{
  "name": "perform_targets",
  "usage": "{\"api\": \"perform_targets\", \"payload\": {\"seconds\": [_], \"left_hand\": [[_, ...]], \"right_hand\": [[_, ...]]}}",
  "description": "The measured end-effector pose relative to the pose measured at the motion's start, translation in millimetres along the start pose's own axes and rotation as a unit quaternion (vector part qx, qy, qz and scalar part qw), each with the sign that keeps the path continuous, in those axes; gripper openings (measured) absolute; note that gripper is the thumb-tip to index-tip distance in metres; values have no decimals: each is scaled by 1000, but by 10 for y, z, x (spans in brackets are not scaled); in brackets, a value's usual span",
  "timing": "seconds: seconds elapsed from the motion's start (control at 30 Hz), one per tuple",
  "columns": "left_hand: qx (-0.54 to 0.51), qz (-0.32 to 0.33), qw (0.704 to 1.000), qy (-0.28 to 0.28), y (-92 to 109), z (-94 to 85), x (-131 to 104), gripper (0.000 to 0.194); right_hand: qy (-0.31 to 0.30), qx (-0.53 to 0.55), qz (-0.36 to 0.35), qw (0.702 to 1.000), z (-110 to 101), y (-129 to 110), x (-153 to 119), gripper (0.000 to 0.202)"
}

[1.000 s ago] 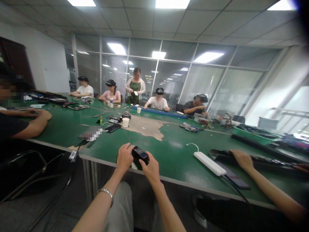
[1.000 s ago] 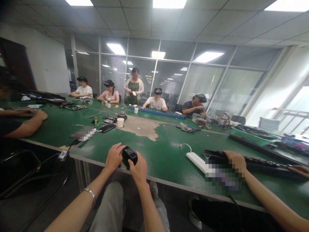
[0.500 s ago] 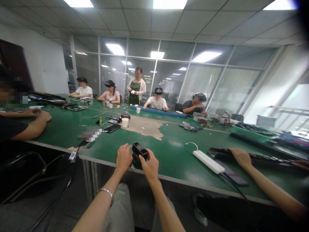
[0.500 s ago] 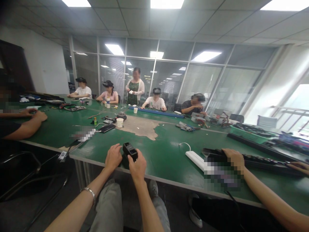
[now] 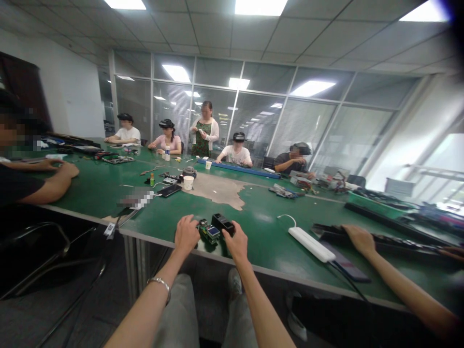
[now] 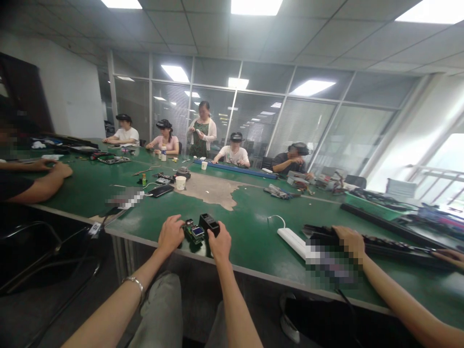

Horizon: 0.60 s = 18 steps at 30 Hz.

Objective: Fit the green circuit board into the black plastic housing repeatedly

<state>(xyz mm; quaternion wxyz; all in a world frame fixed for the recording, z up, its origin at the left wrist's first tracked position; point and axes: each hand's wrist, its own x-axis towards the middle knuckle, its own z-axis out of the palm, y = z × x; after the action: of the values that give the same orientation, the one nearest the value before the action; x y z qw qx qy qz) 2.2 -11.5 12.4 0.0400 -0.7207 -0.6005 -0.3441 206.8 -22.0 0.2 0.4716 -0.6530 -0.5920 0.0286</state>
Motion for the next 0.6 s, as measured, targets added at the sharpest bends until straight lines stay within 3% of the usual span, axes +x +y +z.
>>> {"api": "perform_targets", "payload": {"seconds": [0.23, 0.6], "left_hand": [[8, 0, 1000, 2, 4, -2, 5, 30], [3, 7, 1000, -2, 8, 1, 4, 30]], "right_hand": [[17, -67, -33, 997, 74, 126, -50, 70], [17, -13, 4, 1000, -33, 37, -111, 48]]}}
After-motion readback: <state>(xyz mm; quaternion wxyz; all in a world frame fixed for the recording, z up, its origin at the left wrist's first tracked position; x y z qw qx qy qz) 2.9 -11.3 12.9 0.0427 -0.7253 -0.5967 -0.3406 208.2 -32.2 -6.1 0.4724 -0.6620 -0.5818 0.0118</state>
